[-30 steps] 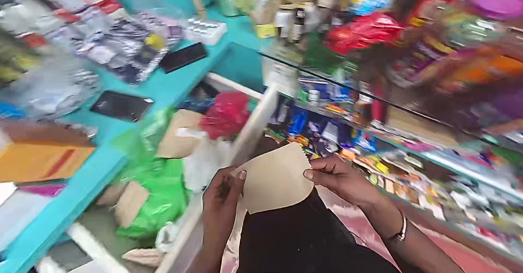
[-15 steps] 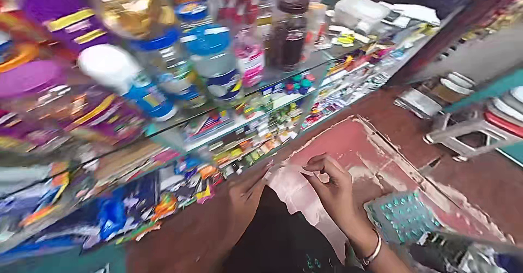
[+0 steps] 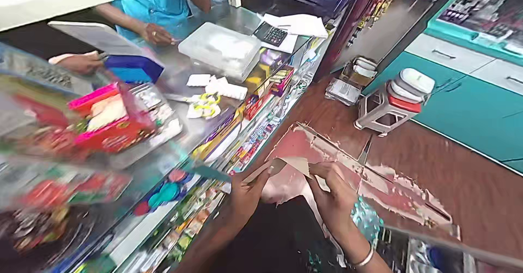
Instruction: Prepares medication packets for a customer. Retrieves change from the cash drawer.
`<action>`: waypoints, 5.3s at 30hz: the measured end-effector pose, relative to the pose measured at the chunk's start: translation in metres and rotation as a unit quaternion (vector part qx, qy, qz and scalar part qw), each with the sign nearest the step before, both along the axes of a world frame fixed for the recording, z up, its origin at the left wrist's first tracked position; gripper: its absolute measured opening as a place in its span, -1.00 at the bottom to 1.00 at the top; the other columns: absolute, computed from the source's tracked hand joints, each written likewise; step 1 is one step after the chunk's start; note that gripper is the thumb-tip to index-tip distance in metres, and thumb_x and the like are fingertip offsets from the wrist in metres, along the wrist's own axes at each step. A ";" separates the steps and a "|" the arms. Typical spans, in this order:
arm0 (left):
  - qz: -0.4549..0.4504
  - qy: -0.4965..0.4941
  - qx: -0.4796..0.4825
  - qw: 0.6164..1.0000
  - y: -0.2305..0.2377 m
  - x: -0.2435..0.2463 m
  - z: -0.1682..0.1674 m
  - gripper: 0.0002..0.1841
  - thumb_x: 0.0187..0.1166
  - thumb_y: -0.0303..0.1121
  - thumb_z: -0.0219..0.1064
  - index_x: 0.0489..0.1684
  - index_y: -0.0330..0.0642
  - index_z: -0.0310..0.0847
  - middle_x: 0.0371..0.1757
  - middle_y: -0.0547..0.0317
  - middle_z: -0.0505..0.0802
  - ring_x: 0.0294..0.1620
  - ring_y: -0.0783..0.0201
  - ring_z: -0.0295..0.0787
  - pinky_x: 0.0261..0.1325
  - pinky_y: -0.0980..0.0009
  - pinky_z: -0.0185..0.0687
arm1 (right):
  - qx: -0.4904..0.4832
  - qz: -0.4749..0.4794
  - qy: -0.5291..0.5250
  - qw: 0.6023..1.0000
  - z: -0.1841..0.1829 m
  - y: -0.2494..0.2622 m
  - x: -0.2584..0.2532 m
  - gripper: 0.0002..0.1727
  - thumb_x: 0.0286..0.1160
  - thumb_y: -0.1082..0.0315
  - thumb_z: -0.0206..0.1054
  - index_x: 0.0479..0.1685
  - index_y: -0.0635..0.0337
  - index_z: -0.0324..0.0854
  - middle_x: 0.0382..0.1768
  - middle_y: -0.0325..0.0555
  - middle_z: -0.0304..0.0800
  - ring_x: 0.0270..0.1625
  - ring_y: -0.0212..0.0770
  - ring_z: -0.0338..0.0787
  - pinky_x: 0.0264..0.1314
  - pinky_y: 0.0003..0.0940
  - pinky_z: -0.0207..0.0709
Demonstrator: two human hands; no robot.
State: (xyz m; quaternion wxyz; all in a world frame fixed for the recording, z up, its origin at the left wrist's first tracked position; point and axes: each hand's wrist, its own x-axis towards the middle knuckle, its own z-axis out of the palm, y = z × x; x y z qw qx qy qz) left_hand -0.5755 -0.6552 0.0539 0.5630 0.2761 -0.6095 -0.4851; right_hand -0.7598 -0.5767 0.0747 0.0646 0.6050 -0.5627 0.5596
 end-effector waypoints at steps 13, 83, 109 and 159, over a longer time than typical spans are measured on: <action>-0.092 -0.105 0.099 0.985 -0.211 -0.194 0.023 -0.78 0.75 -0.26 0.24 -0.02 -0.16 0.78 -0.14 0.50 0.91 -0.09 0.72 0.78 0.09 0.59 0.72 | 0.312 0.526 -0.113 0.783 0.023 -0.303 -0.310 -0.80 0.42 0.13 0.55 -0.05 -0.10 0.87 -0.10 -0.49 0.93 -0.01 -0.58 0.83 0.12 -0.55 0.72; 0.306 0.619 0.220 0.689 -0.132 0.015 0.040 -0.34 0.76 0.13 -0.18 0.69 -0.08 0.33 0.33 -0.21 0.76 0.29 -0.09 0.79 0.29 0.00 0.74 | 0.262 0.471 0.506 0.673 0.048 -0.414 0.051 -0.63 0.63 0.52 0.24 0.38 0.42 0.59 0.59 0.64 0.34 0.59 0.58 0.45 0.38 0.33 0.52; 0.417 0.631 0.224 0.615 -0.133 0.005 0.040 -0.39 0.80 0.12 -0.21 0.48 -0.18 0.41 0.27 -0.14 0.78 0.26 -0.02 0.79 0.25 -0.04 0.75 | 0.213 0.554 0.433 0.678 0.022 -0.396 0.002 0.17 0.36 -0.47 0.26 0.77 0.35 0.23 0.74 0.43 0.20 0.78 0.47 0.19 0.74 0.45 0.06; 0.492 0.647 0.159 0.560 -0.127 -0.006 0.057 -0.37 0.82 0.14 -0.34 0.36 -0.16 0.44 0.01 -0.03 0.81 0.03 0.10 0.84 0.10 0.10 0.77 | -0.019 0.545 0.417 0.727 0.105 -0.268 0.085 -0.62 0.55 0.02 0.33 -0.16 0.15 0.87 -0.19 -0.03 0.87 -0.09 0.00 0.85 -0.17 -0.19 0.66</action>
